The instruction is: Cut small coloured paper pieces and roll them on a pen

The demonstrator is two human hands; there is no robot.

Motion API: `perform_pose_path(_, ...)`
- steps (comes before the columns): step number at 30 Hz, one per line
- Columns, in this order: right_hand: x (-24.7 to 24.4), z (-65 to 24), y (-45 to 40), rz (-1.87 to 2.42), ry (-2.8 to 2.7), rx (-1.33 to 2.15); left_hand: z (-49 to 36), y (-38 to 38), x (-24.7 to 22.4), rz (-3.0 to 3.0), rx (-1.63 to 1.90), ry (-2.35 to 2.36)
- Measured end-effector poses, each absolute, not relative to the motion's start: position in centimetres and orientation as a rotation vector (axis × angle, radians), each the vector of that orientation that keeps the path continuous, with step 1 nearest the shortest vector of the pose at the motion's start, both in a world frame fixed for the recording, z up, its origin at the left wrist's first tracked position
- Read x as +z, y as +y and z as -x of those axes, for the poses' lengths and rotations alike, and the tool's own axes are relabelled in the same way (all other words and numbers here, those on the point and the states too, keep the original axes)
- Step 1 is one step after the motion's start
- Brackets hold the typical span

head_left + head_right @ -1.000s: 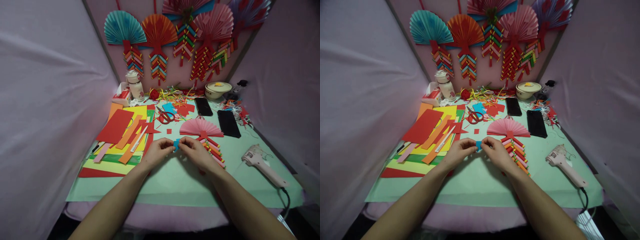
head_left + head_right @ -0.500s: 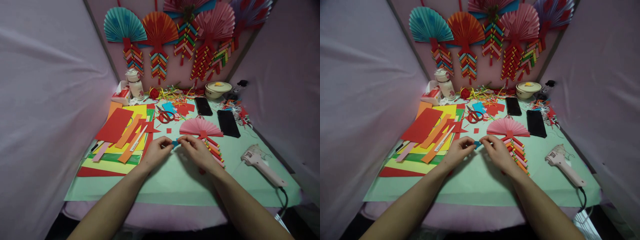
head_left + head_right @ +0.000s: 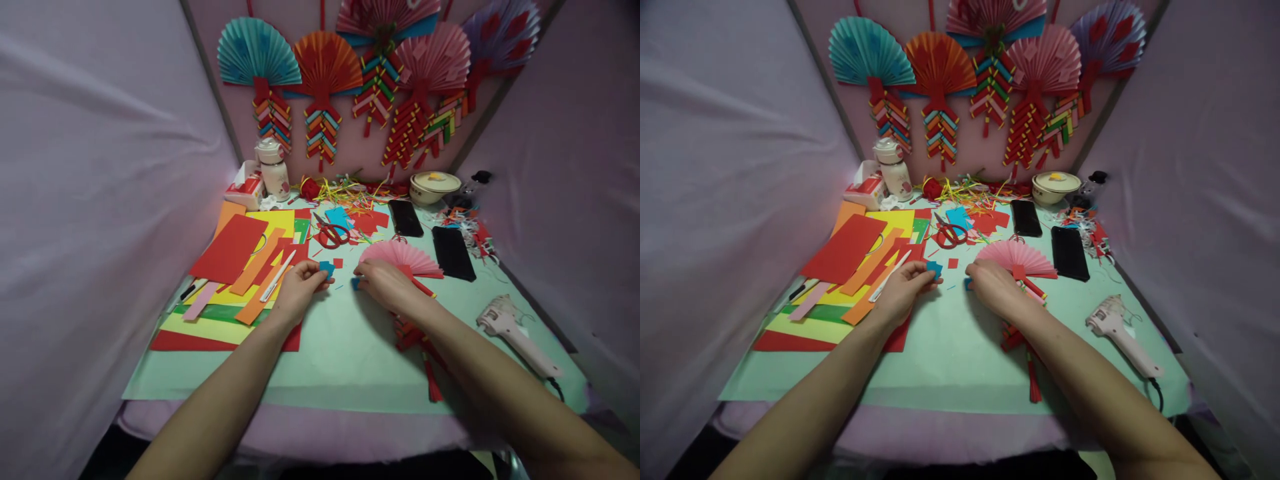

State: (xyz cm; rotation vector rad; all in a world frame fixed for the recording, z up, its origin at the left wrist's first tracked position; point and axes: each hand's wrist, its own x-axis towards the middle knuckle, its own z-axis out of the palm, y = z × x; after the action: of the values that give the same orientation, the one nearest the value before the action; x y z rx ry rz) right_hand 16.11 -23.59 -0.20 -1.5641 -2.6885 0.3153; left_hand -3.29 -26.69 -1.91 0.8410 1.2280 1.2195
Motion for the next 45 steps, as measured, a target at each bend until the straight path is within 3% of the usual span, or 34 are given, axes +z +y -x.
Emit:
perform_pose_path(16, -0.4, -16.3, -23.0, 1.570, -2.667, 0.350, 3.4, -26.7, -2.3, -0.860, 1.169, 1.205)
perform_pose_path(26, -0.2, -17.9, -21.0, 0.985, -2.925, 0.316, 3.4, -26.7, -2.0, -0.896, 1.132, 1.238)
perform_pose_path(32, -0.2, -17.6, -20.4, 1.002, -2.924, 0.344, 3.6, -26.6, -2.1, -0.917, 1.102, 1.257)
perform_pose_path(37, 0.8, -18.2, -23.3, 1.246, -2.685, 0.459, 3.7, -26.9, -2.7, -1.272, 1.011, 1.342)
perform_pose_path(45, -0.7, -17.9, -27.9, 1.281, -2.373, 0.492, 3.2, -27.9, -3.0, -2.127, 0.626, 1.597)
